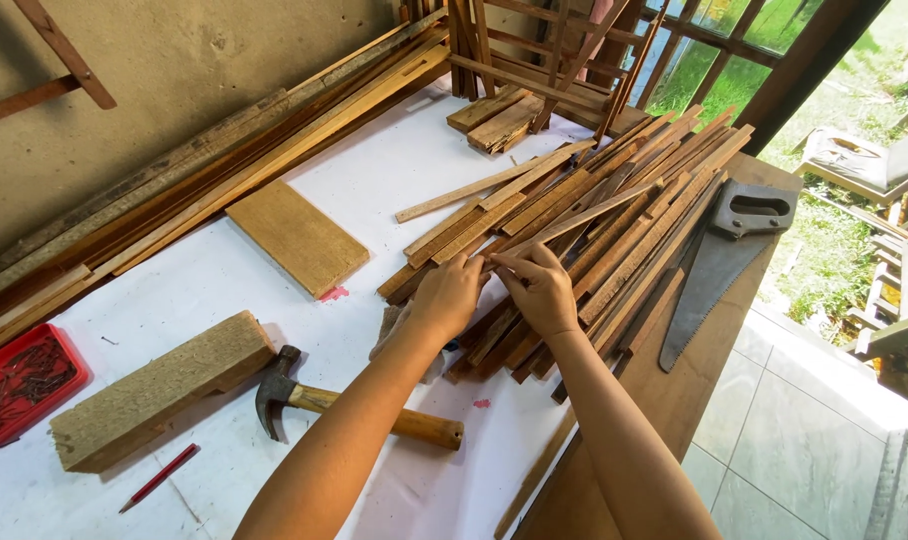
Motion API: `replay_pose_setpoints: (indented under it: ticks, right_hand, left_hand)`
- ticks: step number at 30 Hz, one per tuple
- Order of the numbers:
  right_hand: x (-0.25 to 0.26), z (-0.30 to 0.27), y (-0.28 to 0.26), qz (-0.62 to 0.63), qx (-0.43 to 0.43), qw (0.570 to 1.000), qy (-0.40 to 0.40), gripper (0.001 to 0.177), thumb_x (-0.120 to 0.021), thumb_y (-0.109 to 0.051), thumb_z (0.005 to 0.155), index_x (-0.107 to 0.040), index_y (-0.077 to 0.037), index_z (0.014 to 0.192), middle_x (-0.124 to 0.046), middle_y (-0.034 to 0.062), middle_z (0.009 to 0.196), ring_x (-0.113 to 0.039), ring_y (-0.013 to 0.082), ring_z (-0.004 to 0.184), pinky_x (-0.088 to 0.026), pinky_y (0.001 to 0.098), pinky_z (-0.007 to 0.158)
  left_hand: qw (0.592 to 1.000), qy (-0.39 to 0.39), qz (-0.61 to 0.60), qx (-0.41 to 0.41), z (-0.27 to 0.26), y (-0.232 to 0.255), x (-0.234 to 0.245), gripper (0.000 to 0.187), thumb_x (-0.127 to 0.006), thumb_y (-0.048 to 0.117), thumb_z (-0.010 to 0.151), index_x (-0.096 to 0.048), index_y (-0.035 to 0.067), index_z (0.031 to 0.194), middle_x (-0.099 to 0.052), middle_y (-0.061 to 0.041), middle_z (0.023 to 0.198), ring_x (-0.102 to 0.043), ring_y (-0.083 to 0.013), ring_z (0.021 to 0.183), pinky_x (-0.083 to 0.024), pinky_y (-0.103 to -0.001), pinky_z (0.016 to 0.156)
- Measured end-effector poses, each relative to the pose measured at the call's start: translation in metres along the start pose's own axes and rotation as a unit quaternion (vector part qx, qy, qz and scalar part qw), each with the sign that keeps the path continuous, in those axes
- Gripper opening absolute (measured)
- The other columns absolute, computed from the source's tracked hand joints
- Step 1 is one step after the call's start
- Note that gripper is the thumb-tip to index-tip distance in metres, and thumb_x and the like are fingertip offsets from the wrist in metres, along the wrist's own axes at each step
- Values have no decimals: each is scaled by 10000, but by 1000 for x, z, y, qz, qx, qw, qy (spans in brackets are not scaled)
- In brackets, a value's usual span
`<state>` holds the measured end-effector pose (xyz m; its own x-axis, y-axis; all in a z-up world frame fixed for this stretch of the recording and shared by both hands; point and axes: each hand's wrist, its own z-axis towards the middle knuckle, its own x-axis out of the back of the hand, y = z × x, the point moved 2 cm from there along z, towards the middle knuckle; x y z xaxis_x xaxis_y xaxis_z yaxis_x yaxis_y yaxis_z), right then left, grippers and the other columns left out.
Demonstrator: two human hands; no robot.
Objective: Assembling and sanding a wooden frame structure using a hammer, nails, and sandpaper.
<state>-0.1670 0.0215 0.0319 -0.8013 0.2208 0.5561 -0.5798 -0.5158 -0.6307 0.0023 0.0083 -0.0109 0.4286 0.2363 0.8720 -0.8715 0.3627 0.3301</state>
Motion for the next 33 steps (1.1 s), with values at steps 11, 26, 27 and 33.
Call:
replay_pose_setpoints:
  ticks: [11,26,27,33]
  right_hand:
    - [25,-25,-41,-242,169,954,47,423,-770,-145,850,-726,-203,1267,-626,51,1314,-529,283,1318,-261,534,1162]
    - [17,-71,-140,3,226,963,-147,465,-716,-60,824,-689,-59,1289,-654,100,1097,-601,300,1060,-479,431,938]
    - [19,-73,-150,44,230,957,-170,485,-734,-69,796,-676,-30,1277,-650,134,1140,-601,328,1085,-493,441,947]
    - [-1,-94,-187,99,243,943,-205,337,-726,-55,884,-736,-66,1221,-708,92,1093,-692,283,987,-571,374,871]
  left_hand:
    - [996,-64,-3,57,-53,16,109,295,-577,322,929,-620,112,1133,-726,-91,1101,-683,-305,1005,-425,-517,934]
    - [996,-64,13,54,-147,24,157,280,-639,327,961,-635,130,1160,-702,-110,1065,-703,-347,947,-556,-495,774]
    - [993,-87,30,72,-157,23,163,278,-633,343,980,-634,132,1161,-698,-97,1055,-701,-339,963,-557,-492,790]
    - [985,-101,-7,143,-218,21,212,290,-617,379,994,-683,143,1150,-634,-23,1125,-706,-233,961,-572,-415,785]
